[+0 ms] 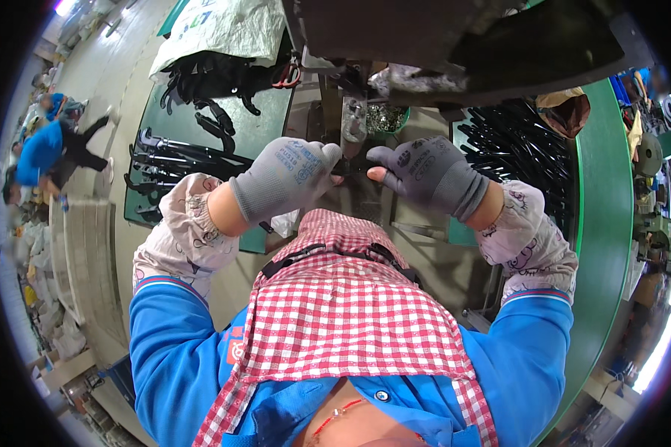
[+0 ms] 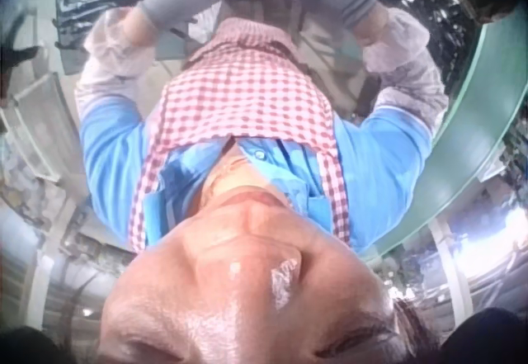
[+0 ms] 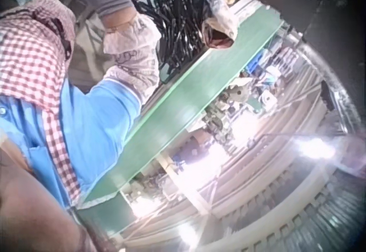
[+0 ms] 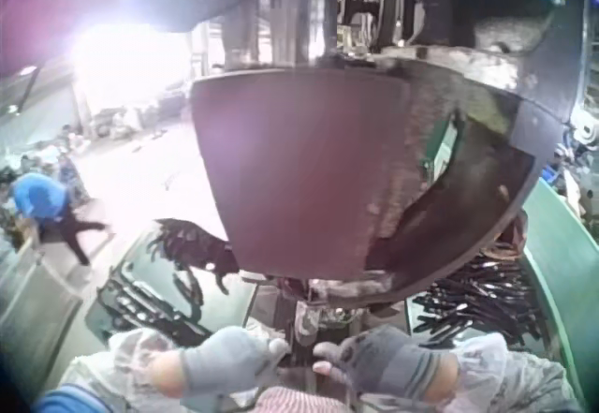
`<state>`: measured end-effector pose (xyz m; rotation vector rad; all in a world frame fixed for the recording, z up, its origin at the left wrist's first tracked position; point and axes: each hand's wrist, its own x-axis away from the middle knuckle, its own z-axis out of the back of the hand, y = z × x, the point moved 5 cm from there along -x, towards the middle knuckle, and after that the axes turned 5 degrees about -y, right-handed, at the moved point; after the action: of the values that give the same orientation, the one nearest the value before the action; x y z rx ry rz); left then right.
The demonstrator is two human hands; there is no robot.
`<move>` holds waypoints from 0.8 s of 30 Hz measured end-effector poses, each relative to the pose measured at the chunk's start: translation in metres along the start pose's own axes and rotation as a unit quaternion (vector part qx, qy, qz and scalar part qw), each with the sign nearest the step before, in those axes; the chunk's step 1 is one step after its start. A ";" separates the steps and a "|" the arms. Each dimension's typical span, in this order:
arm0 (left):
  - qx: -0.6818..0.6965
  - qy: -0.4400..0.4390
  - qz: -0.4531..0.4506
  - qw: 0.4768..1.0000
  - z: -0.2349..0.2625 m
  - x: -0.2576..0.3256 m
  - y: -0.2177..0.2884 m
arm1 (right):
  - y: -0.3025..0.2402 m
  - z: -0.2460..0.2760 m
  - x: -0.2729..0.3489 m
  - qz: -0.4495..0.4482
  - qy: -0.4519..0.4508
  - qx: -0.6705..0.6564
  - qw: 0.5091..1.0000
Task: The person repeatedly picks black plastic components from a green workbench, inserts them into a press-like machine, and removes the processed parts. The cycle continues with the person handling the parts one at a time and placing them back on the bench.
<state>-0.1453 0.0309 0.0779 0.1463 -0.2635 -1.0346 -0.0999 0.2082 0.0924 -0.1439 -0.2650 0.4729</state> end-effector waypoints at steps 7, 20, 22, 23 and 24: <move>-0.027 0.114 -0.045 0.992 0.045 -0.019 -0.032 | 0.015 0.024 -0.009 -0.014 0.193 0.049 0.980; -0.056 -0.029 -0.120 0.991 0.039 -0.062 -0.055 | 0.063 -0.019 -0.036 -0.107 -0.037 -0.321 0.940; 0.018 -0.082 -0.127 0.988 0.041 -0.064 -0.060 | 0.041 -0.004 -0.031 -0.093 0.048 -0.198 0.975; 0.022 -0.071 -0.126 0.989 0.041 -0.063 -0.063 | 0.030 0.001 -0.028 -0.072 0.125 -0.119 0.982; 0.027 -0.055 -0.130 0.990 0.041 -0.063 -0.063 | 0.038 -0.010 -0.026 -0.116 0.115 -0.100 0.982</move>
<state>-0.2398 0.0532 0.0923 0.1759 -0.3801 -1.2974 -0.1358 0.2288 0.0692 -0.3579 -0.1000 0.1947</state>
